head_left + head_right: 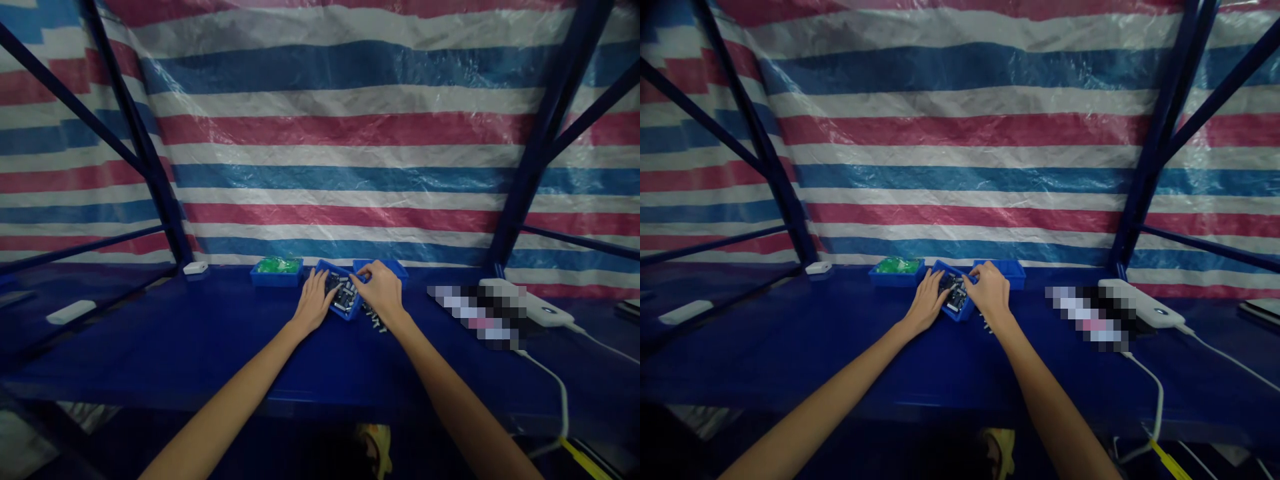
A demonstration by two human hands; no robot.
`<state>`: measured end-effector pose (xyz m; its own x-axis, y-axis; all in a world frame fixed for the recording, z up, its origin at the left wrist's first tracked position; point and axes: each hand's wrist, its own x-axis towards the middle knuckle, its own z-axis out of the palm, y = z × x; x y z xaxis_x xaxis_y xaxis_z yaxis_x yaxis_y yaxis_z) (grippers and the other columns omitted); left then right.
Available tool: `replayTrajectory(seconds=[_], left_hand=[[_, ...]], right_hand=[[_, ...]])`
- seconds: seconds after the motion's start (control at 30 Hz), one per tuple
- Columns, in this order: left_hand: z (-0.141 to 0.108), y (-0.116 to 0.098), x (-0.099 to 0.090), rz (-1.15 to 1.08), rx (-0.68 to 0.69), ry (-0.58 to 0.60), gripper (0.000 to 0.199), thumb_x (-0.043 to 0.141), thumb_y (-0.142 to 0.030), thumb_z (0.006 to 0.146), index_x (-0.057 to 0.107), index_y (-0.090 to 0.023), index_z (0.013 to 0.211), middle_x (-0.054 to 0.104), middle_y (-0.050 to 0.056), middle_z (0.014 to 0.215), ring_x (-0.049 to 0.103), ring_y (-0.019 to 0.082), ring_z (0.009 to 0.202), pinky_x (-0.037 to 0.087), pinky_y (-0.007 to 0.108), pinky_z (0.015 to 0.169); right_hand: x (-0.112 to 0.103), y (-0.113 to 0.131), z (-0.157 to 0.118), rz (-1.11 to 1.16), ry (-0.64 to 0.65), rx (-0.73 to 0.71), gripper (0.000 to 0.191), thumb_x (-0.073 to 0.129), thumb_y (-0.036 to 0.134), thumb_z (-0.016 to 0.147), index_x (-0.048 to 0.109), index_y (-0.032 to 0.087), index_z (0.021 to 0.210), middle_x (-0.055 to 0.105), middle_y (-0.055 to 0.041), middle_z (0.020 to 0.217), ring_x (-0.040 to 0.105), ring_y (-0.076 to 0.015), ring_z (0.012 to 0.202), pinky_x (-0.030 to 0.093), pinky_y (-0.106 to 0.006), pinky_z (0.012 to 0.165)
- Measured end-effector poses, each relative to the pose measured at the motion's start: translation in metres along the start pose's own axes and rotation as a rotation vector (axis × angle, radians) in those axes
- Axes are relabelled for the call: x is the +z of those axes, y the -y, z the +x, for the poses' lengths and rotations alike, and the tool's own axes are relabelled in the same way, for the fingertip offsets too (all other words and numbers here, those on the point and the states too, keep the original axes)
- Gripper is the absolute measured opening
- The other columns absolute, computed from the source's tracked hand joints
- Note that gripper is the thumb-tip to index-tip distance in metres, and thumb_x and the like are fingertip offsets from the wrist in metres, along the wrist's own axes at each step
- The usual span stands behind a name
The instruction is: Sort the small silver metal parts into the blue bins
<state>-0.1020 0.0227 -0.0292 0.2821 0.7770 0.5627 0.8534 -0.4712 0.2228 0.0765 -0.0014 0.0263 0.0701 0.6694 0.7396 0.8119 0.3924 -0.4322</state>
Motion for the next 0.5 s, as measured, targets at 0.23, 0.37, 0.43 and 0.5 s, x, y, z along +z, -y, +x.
replayTrajectory(seconds=[0.23, 0.37, 0.43, 0.5], left_hand=[[0.0, -0.009, -0.002, -0.075, 0.035, 0.057, 0.052, 0.027, -0.046, 0.09, 0.027, -0.02, 0.135, 0.032, 0.01, 0.141, 0.024, 0.024, 0.131, 0.025, 0.044, 0.106], [-0.002, -0.011, 0.006, -0.175, -0.028, 0.076, 0.059, 0.025, -0.051, 0.089, 0.023, -0.015, 0.136, 0.025, 0.014, 0.142, 0.021, 0.023, 0.133, 0.022, 0.044, 0.108], [-0.002, -0.011, 0.009, -0.204, -0.048, 0.082, 0.061, 0.025, -0.053, 0.088, 0.022, -0.015, 0.136, 0.023, 0.015, 0.142, 0.02, 0.024, 0.133, 0.022, 0.044, 0.108], [-0.002, -0.011, 0.009, -0.221, -0.055, 0.092, 0.062, 0.024, -0.054, 0.088, 0.02, -0.015, 0.136, 0.021, 0.015, 0.143, 0.019, 0.024, 0.134, 0.022, 0.045, 0.108]], right_hand=[[0.004, 0.004, -0.003, 0.072, -0.024, -0.086, 0.015, 0.059, 0.032, 0.071, 0.058, 0.019, 0.065, 0.053, -0.0003, 0.066, 0.051, -0.0125, 0.063, 0.031, -0.022, 0.052], [0.008, 0.006, -0.005, 0.094, -0.013, -0.1, 0.012, 0.059, 0.031, 0.07, 0.056, 0.02, 0.066, 0.052, -0.0004, 0.068, 0.052, -0.0146, 0.069, 0.035, -0.023, 0.056], [0.009, 0.006, -0.005, 0.115, 0.005, -0.096, 0.011, 0.059, 0.03, 0.069, 0.055, 0.021, 0.067, 0.053, -0.001, 0.071, 0.052, -0.0164, 0.074, 0.038, -0.024, 0.059], [0.01, 0.006, -0.005, 0.15, 0.018, -0.1, 0.009, 0.059, 0.029, 0.068, 0.054, 0.021, 0.069, 0.053, -0.0026, 0.079, 0.052, -0.0187, 0.082, 0.041, -0.027, 0.065]])
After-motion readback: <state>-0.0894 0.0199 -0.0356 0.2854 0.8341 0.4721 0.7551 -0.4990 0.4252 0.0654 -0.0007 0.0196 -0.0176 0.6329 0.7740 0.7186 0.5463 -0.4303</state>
